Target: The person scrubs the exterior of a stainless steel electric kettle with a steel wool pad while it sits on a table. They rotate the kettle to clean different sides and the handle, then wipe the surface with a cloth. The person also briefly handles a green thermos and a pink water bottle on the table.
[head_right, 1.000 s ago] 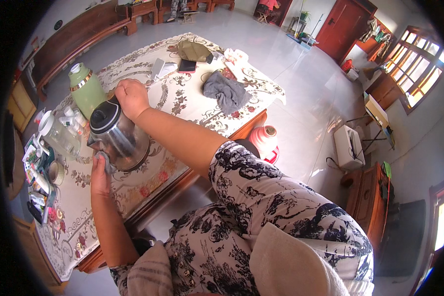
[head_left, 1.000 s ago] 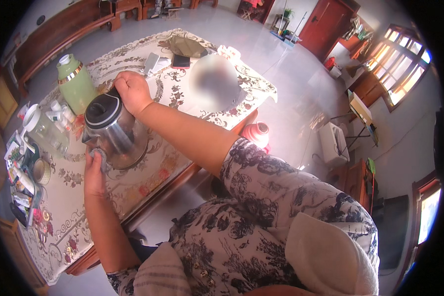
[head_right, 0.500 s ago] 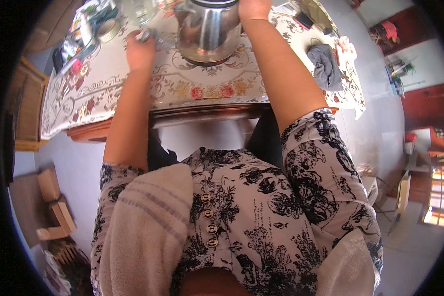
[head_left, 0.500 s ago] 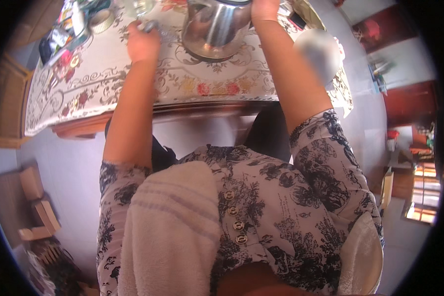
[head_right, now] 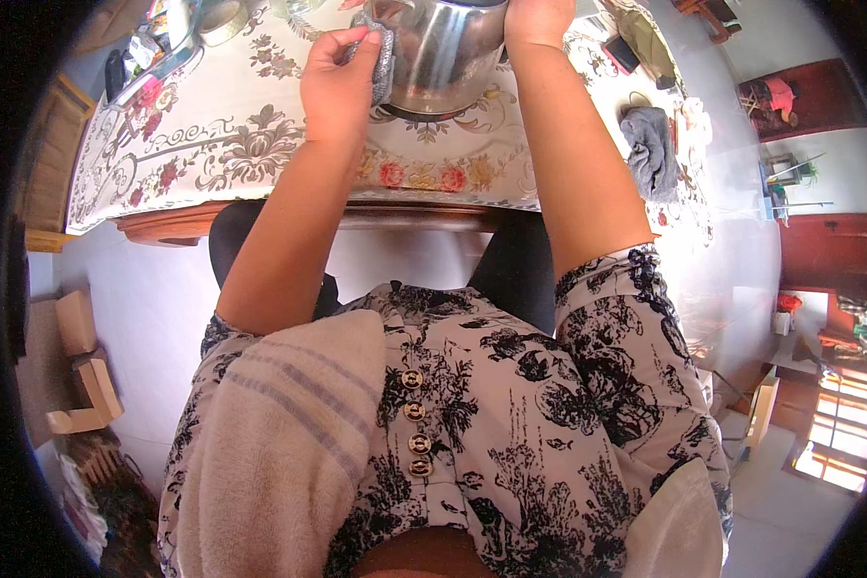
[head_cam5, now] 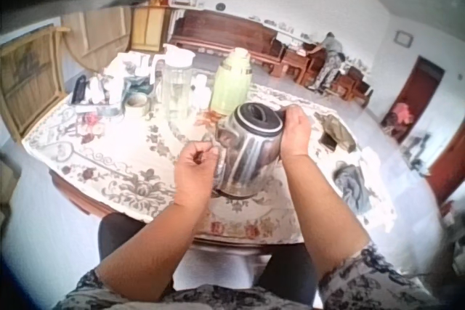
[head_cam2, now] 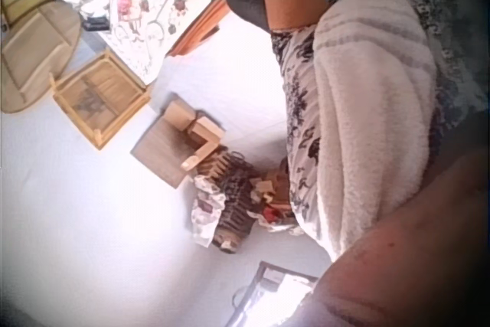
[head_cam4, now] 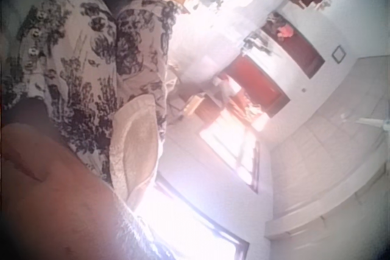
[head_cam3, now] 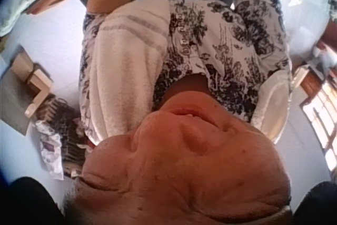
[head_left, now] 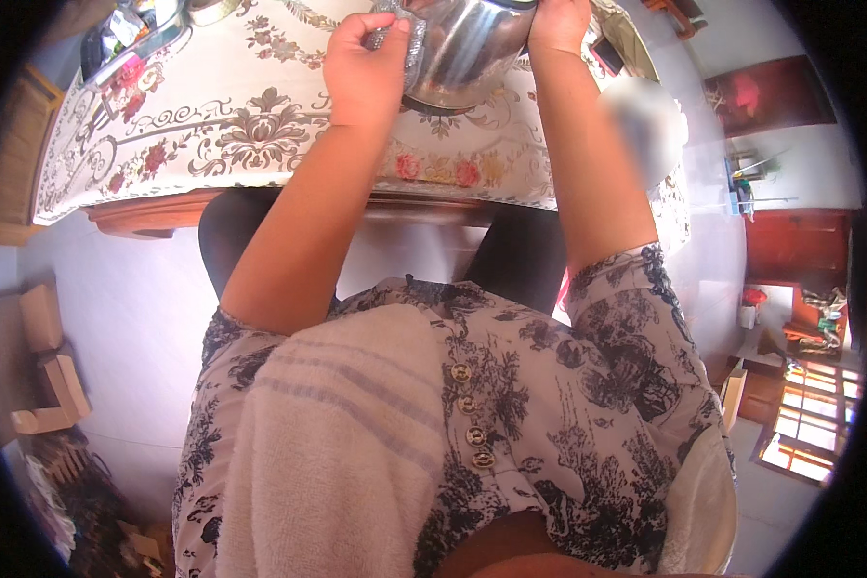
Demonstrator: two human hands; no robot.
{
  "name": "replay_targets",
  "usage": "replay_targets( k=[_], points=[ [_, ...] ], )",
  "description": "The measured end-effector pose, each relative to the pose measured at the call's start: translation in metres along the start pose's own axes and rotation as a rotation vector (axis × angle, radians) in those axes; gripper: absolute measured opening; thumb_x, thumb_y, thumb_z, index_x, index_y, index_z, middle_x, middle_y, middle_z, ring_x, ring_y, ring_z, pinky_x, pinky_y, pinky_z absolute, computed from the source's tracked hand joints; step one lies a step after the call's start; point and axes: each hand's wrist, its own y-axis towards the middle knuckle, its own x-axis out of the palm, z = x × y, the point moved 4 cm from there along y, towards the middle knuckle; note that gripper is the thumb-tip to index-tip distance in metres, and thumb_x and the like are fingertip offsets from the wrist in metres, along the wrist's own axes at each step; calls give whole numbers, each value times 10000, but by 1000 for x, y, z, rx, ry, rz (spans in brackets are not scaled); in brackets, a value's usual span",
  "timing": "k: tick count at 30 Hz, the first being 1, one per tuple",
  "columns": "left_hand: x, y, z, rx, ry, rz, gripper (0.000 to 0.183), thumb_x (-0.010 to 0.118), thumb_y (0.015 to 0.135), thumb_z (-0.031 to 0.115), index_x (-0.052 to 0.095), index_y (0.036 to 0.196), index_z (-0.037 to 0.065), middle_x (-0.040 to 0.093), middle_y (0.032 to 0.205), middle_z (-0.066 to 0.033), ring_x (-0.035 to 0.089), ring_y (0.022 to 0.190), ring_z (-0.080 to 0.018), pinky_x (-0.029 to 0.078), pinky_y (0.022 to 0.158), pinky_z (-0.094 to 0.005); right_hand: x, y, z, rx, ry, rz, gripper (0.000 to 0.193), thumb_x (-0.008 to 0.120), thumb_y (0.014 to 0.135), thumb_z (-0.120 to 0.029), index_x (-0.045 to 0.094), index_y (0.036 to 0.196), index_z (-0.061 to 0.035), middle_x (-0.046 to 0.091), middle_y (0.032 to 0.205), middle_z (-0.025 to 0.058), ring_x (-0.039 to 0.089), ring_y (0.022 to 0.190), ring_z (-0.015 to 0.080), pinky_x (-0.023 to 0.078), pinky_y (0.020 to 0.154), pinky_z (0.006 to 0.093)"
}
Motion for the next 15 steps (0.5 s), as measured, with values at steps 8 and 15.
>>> replay_targets(
  k=[8, 15],
  points=[
    [-6, 25, 0, -509, -384, -268, 96, 667, 845, 65, 591, 902, 50, 647, 855, -82, 639, 761, -177, 554, 677, -332, -1, 0, -16, -116, -90, -58, 348, 413, 933, -244, 611, 809, 14, 603, 780, 175, 556, 743, 277, 441, 719, 369],
    [-4, 17, 3, -677, -594, -435, 205, 604, 881, 84, 581, 1062, -10, 658, 1006, -144, 661, 909, -262, 572, 816, -415, -6, 1, -18, -129, -134, -48, 340, 410, 920, -226, 611, 797, 20, 609, 773, 181, 562, 738, 290, 443, 718, 372]
  ],
)
